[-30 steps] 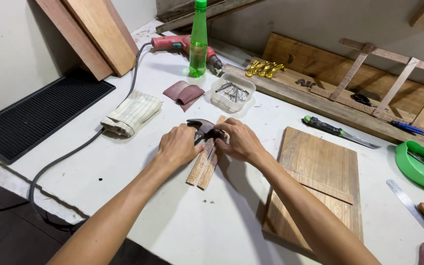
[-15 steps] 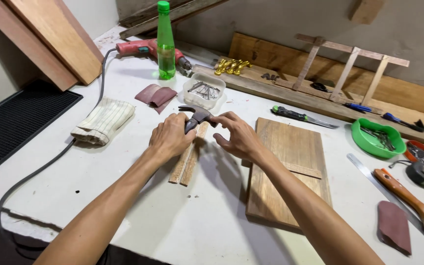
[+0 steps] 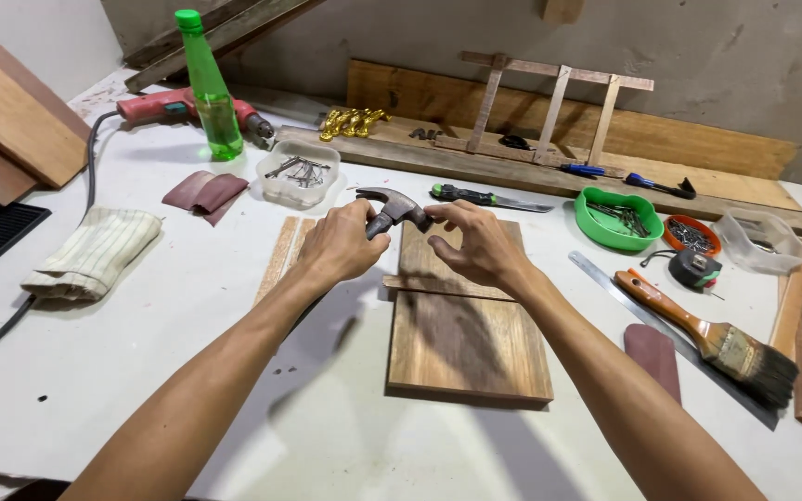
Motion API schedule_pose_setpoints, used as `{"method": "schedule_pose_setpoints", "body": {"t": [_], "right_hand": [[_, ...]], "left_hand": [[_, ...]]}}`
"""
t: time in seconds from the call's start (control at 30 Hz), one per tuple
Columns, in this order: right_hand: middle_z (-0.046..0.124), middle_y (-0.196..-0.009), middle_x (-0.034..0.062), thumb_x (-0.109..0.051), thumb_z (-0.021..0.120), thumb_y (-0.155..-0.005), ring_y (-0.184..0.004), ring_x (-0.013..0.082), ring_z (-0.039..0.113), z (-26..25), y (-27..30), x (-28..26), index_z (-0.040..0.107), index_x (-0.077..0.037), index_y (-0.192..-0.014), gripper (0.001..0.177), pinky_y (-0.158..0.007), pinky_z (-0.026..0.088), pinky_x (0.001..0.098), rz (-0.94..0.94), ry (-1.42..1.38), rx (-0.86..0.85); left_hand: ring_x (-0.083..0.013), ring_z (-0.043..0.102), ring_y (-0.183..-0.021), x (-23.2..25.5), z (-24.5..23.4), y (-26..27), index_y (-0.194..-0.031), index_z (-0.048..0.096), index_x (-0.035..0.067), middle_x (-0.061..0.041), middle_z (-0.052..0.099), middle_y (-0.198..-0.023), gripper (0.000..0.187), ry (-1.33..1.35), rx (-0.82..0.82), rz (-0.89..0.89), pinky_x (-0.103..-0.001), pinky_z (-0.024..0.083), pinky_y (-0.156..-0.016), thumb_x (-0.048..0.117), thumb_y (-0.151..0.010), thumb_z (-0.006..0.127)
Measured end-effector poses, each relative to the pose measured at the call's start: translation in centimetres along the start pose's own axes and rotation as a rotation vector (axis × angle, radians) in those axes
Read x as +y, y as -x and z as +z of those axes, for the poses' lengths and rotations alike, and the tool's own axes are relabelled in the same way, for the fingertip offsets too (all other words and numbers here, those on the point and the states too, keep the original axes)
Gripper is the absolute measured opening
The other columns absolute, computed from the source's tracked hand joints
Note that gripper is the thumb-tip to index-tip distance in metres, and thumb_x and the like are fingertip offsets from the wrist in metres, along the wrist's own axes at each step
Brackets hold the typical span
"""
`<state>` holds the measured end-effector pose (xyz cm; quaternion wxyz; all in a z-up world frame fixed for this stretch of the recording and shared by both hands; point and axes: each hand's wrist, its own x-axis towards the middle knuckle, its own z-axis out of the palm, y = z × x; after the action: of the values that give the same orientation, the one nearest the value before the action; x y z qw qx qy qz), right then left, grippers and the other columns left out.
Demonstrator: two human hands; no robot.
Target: Sanding and preparing wooden strips and panels for a woodworking project.
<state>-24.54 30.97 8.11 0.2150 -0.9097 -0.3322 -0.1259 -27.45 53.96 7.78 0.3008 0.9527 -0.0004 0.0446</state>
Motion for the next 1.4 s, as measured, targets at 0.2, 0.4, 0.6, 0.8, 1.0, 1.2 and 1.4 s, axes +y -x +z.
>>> {"method": "schedule_pose_setpoints", "body": {"t": [0.2, 0.4, 0.6, 0.8, 1.0, 1.2, 1.4], "right_hand": [[0.073, -0.111, 0.0136, -0.023, 0.074, -0.087, -0.094, 0.0224, 0.071, -1.5, 0.8, 5.4, 0.072, -0.008, -0.121, 0.037, -0.083, 0.059, 0.0398, 0.103, -0.01, 0.058], [0.076, -0.094, 0.0128, -0.026, 0.077, -0.083, -0.081, 0.0222, 0.071, 0.4, 0.4, 11.5, 0.079, -0.006, -0.104, 0.03, -0.073, 0.06, 0.0378, 0.26, -0.078, 0.053], [0.075, -0.095, 0.0148, -0.027, 0.079, -0.083, -0.079, 0.0217, 0.072, 3.2, -1.3, 15.1, 0.081, -0.005, -0.101, 0.028, -0.073, 0.059, 0.0404, 0.296, -0.138, 0.098], [0.073, -0.09, 0.0146, -0.033, 0.08, -0.08, -0.079, 0.0244, 0.069, 5.8, -4.0, 17.3, 0.082, -0.007, -0.101, 0.034, -0.068, 0.056, 0.0424, 0.365, -0.109, 0.111], [0.074, -0.085, 0.0111, -0.042, 0.081, -0.078, -0.073, 0.0242, 0.069, 5.6, -5.1, 16.9, 0.083, -0.012, -0.099, 0.037, -0.066, 0.055, 0.0414, 0.473, -0.134, -0.011], [0.074, -0.083, 0.0107, -0.033, 0.083, -0.077, -0.074, 0.0229, 0.066, 5.8, -5.0, 16.3, 0.086, -0.009, -0.088, 0.027, -0.065, 0.052, 0.0425, 0.435, -0.153, 0.083], [0.075, -0.086, 0.0056, -0.016, 0.079, -0.084, -0.076, 0.0134, 0.067, 5.4, -3.3, 17.4, 0.081, -0.003, -0.092, 0.015, -0.069, 0.054, 0.0304, 0.337, -0.436, 0.1]], "left_hand": [[-0.0208, 0.069, -0.063, 3.2, 2.0, -2.7, -0.104, 0.071, 0.009, -0.008, 0.073, -0.076, 0.024, -0.01, -0.025, 0.023, -0.041, 0.056, -0.061, 0.019, -0.083, 0.07], [-0.0219, 0.066, -0.06, 5.3, 3.6, -4.8, -0.088, 0.073, 0.004, -0.01, 0.07, -0.069, 0.015, -0.019, -0.105, -0.011, -0.044, 0.056, -0.059, 0.018, -0.084, 0.068], [-0.0268, 0.071, -0.064, 4.4, 6.7, -8.5, -0.094, 0.072, 0.001, -0.016, 0.073, -0.071, 0.026, 0.009, -0.118, -0.034, -0.045, 0.058, -0.065, 0.026, -0.09, 0.064], [-0.032, 0.071, -0.068, 2.9, 8.6, -11.9, -0.101, 0.073, -0.003, -0.022, 0.073, -0.075, 0.035, 0.03, -0.057, 0.029, -0.046, 0.056, -0.069, 0.03, -0.089, 0.066], [-0.0297, 0.072, -0.063, 4.0, 7.7, -11.5, -0.104, 0.073, 0.001, -0.019, 0.073, -0.072, 0.033, 0.127, -0.106, -0.043, -0.046, 0.056, -0.063, 0.029, -0.092, 0.061], [-0.0236, 0.069, -0.056, 2.9, 9.2, -11.8, -0.107, 0.071, 0.0, -0.013, 0.072, -0.069, 0.033, 0.122, -0.098, -0.049, -0.043, 0.057, -0.055, 0.029, -0.095, 0.059], [-0.025, 0.071, -0.06, 3.2, 8.6, -11.9, -0.102, 0.072, 0.0, -0.015, 0.073, -0.072, 0.034, 0.066, -0.183, -0.059, -0.043, 0.059, -0.057, 0.031, -0.097, 0.059]]}}
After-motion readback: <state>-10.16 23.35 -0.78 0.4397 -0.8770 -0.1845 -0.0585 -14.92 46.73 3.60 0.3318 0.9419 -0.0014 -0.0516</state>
